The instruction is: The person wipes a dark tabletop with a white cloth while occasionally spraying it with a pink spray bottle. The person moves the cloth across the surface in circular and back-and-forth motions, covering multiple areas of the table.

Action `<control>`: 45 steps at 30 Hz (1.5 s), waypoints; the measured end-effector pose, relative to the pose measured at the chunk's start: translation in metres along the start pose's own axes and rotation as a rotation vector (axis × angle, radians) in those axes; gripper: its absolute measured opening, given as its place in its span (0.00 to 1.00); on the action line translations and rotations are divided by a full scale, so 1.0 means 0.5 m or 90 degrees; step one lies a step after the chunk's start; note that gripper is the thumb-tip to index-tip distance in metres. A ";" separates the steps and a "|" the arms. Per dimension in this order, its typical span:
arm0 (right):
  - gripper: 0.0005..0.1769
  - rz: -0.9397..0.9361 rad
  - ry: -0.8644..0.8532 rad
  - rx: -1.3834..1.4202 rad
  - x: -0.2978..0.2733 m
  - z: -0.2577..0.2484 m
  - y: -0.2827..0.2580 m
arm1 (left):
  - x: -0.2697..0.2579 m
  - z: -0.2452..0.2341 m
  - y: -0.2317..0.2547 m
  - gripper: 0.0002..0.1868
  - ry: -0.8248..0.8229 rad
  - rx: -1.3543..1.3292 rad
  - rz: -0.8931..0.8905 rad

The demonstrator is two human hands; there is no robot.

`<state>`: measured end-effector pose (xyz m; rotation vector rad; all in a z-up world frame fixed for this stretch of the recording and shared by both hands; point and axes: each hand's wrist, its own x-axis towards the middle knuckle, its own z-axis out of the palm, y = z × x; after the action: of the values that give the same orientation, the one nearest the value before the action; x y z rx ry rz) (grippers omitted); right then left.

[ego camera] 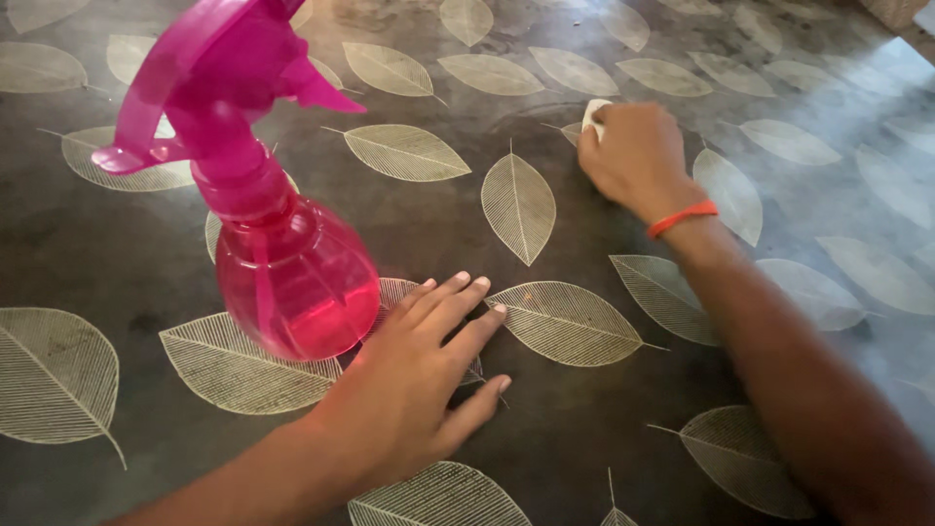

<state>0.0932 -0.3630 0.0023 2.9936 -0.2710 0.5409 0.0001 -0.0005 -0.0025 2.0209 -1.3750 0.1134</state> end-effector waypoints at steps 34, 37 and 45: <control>0.19 -0.280 0.045 0.321 0.045 0.048 -0.207 | 0.002 0.012 0.006 0.31 0.031 0.049 0.003; 0.20 -0.276 -0.001 0.346 0.024 0.025 -0.227 | -0.003 0.013 -0.002 0.30 0.034 0.009 -0.002; 0.21 -0.352 -0.072 0.373 -0.097 -0.061 -0.172 | -0.008 0.006 -0.008 0.30 0.027 -0.005 0.011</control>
<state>0.0542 -0.2675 0.0089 3.4093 0.8283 0.4394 0.0008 0.0019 -0.0083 1.9895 -1.3652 0.1584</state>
